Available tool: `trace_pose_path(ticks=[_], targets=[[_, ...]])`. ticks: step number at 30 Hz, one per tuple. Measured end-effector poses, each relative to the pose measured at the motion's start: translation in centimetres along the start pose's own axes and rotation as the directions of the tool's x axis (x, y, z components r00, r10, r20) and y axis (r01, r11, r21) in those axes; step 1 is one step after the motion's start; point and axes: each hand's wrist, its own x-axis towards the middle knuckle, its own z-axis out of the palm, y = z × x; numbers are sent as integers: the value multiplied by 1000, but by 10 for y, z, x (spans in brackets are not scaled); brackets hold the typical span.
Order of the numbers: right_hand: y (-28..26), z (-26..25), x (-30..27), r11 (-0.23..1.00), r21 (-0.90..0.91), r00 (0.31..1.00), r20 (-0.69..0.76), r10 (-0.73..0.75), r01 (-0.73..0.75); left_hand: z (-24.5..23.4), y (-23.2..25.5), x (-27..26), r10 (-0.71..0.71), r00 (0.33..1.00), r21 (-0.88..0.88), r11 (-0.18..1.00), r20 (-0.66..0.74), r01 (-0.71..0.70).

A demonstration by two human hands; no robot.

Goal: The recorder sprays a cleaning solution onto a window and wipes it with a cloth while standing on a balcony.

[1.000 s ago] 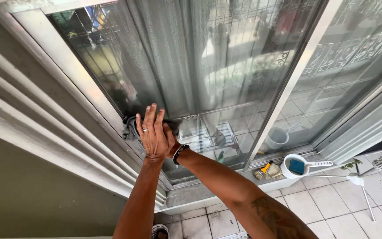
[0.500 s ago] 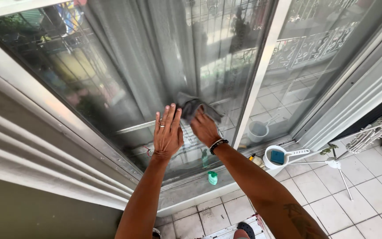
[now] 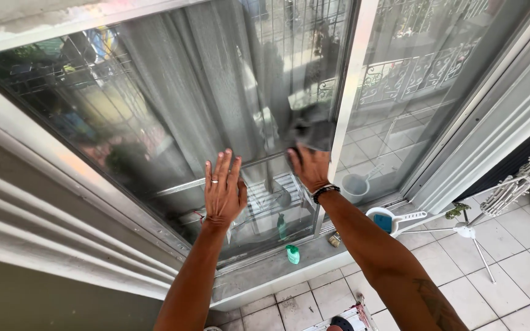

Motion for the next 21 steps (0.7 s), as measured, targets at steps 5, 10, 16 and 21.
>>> trace_pose_path(ticks=[5, 10, 16, 21], targets=[[-92, 53, 7, 966, 153, 941, 238, -240, 207, -35, -14, 17, -19, 998, 16, 1000, -57, 20], [-205, 81, 0, 893, 378, 781, 469, -413, 245, -53, -21, 20, -38, 993, 37, 998, -112, 42], [-221, 94, -8, 727, 641, 815, 267, -514, 248, -47, -26, 20, -67, 992, 38, 997, -107, 72], [-152, 84, -10, 906, 395, 848, 419, -324, 151, -39, -27, 19, -79, 997, 67, 995, 14, 78]])
